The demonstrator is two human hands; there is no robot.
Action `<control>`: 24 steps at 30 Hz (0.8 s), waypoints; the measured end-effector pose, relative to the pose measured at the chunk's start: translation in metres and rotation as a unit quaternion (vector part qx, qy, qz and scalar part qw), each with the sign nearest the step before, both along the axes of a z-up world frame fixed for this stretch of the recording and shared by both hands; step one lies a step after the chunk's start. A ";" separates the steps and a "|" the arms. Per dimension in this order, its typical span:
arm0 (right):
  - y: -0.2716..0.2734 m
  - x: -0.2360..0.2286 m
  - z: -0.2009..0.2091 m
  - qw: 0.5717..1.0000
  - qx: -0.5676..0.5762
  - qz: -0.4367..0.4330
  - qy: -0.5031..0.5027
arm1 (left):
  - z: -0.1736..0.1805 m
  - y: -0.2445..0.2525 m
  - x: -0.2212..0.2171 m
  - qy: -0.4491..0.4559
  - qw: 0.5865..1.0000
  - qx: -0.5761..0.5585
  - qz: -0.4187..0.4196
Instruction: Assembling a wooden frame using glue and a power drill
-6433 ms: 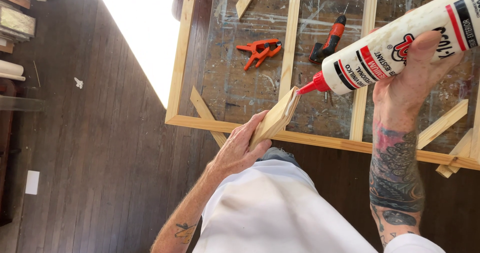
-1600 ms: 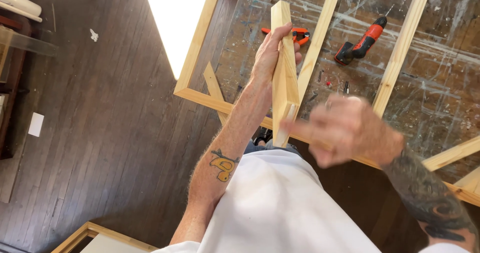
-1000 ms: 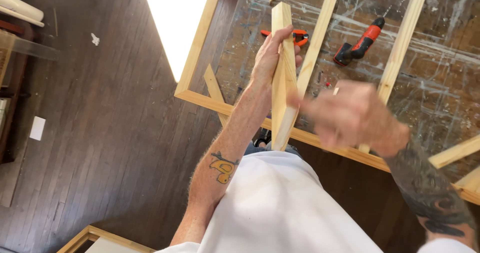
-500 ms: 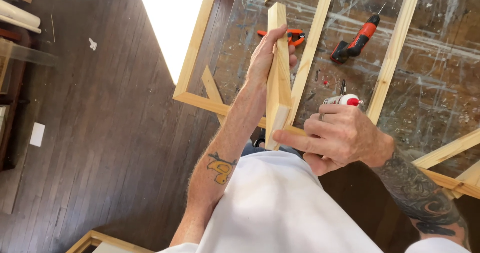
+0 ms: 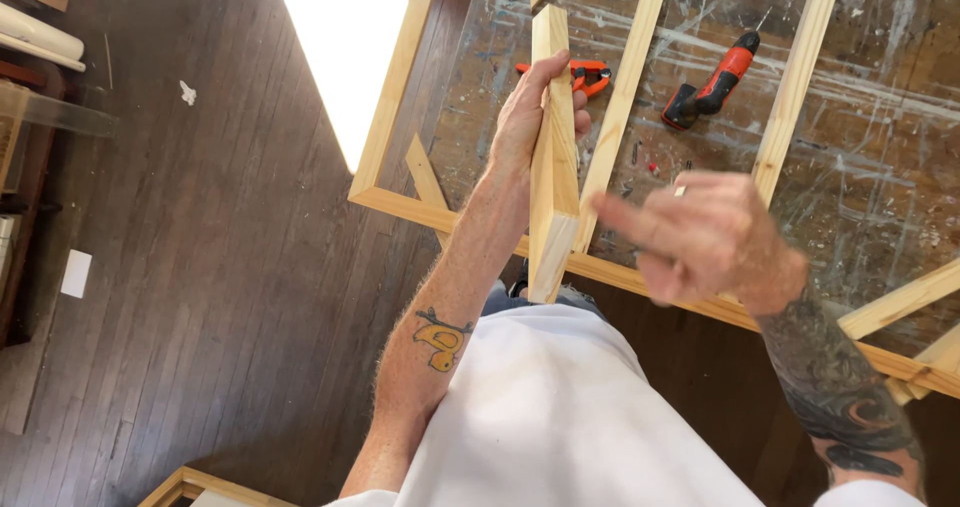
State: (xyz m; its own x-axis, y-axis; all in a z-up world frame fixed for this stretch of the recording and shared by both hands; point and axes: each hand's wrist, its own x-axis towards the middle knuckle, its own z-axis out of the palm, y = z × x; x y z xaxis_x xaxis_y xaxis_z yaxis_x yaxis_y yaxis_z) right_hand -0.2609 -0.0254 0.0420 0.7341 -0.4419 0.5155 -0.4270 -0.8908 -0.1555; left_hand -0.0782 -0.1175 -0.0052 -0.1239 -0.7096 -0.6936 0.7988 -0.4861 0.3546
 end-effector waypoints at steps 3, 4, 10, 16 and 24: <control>0.008 0.013 0.000 0.999 0.013 0.047 -0.014 | -0.003 0.002 0.000 -0.001 1.000 -0.008 -0.015; 0.008 0.013 -0.011 0.998 0.007 0.050 -0.022 | -0.006 0.000 -0.001 -0.002 1.000 -0.012 -0.018; 0.031 0.027 -0.003 0.987 0.032 0.145 -0.061 | -0.012 -0.007 0.001 -0.035 0.999 -0.019 -0.020; 0.022 0.026 0.000 0.991 0.035 0.117 -0.053 | 0.006 -0.002 0.001 -0.027 0.999 0.015 -0.020; 0.012 0.026 0.003 0.988 0.027 0.120 -0.089 | -0.005 -0.008 0.002 0.020 1.000 -0.006 -0.021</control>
State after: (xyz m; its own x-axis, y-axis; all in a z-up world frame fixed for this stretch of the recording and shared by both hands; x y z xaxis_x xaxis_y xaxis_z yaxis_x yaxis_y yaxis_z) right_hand -0.2350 -0.0130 0.0454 0.7213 -0.2970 0.6257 -0.1667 -0.9513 -0.2593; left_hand -0.0765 -0.1251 -0.0101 -0.1816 -0.7111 -0.6792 0.7911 -0.5159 0.3286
